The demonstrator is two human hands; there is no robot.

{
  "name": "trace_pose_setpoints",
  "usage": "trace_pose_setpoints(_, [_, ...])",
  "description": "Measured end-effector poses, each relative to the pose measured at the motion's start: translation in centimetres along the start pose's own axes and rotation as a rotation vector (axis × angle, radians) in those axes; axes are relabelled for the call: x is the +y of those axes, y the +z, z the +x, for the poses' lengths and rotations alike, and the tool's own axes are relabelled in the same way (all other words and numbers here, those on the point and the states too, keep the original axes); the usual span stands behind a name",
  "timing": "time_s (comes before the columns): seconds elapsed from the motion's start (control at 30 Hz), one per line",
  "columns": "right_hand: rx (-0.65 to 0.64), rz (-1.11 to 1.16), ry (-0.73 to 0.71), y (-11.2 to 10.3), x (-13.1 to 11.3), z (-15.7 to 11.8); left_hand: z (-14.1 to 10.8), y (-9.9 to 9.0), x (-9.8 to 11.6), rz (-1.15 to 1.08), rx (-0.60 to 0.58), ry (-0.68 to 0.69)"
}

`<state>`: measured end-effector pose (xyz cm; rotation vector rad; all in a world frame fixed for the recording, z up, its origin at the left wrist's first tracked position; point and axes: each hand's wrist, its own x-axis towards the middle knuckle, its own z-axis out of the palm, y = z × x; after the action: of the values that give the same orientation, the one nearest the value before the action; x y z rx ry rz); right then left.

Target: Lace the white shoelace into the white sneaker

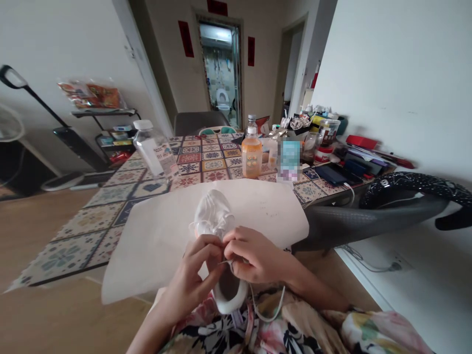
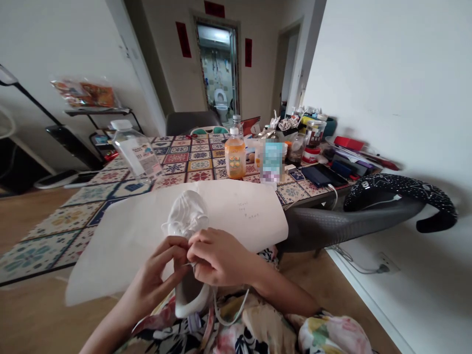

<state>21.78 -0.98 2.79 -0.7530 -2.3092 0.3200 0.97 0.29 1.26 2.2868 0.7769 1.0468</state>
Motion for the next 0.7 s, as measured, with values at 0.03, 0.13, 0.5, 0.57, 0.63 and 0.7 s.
trace_pose_setpoints(0.03, [-0.025,0.03,-0.001,-0.1,0.0,0.0,0.0,0.0,0.0,-0.024,-0.022,-0.002])
trace_pose_setpoints(0.13, [-0.057,0.128,-0.001,-0.2,0.2,0.0,-0.2,-0.1,0.0,-0.081,-0.068,-0.01])
trace_pose_setpoints(0.5, [0.042,0.329,0.015,0.0,0.5,-0.1,-1.4,-0.1,-0.6,-0.434,-0.005,-0.193])
trace_pose_setpoints(0.57, [0.006,0.401,-0.017,-0.4,0.7,-0.2,-1.7,-0.2,-0.7,-0.575,0.076,-0.218])
trace_pose_setpoints(0.63, [-0.02,0.479,-0.084,-1.1,0.9,-0.3,-1.9,-0.5,-0.7,-0.651,0.173,-0.221])
trace_pose_setpoints(0.7, [-0.01,0.547,-0.125,-1.9,1.2,-0.5,-1.8,-1.0,-0.6,-0.522,0.269,-0.207])
